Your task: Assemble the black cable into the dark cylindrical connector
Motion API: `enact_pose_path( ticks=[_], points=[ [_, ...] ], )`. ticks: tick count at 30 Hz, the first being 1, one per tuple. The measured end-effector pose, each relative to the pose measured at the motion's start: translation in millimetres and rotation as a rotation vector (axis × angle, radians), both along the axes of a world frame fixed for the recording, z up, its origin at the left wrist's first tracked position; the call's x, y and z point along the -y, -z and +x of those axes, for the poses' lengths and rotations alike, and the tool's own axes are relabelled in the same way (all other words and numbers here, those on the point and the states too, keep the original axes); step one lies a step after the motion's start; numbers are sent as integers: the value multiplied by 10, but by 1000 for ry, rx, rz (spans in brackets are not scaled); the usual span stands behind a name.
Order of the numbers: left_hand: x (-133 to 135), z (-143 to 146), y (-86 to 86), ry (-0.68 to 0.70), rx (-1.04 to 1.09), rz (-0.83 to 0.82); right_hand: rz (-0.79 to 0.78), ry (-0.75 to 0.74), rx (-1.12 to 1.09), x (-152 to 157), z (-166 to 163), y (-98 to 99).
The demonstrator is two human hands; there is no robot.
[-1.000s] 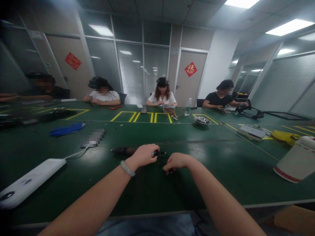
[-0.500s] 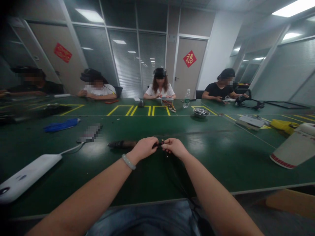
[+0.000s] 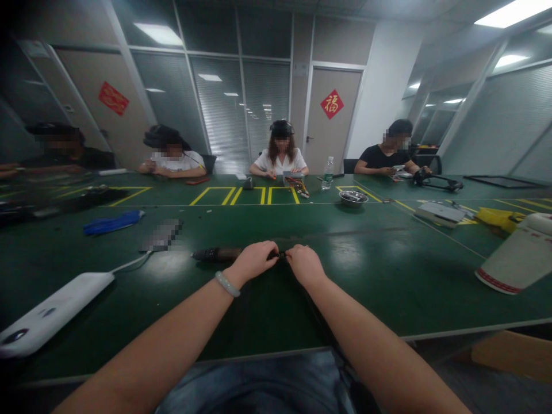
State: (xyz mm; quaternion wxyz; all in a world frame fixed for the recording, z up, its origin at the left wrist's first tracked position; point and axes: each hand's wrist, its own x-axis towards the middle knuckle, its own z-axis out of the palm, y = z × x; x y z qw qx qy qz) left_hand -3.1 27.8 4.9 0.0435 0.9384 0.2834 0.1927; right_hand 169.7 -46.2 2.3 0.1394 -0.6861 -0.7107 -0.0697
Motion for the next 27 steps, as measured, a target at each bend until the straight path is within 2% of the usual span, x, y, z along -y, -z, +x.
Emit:
enact_pose_path(
  ticks=[16, 27],
  points=[
    [-4, -2, 2, -3, 5, 5, -52, -7, 109, 26, -66, -13],
    [35, -1, -46, -31, -32, -50, -60, -26, 94, 41, -135, -21]
  ],
)
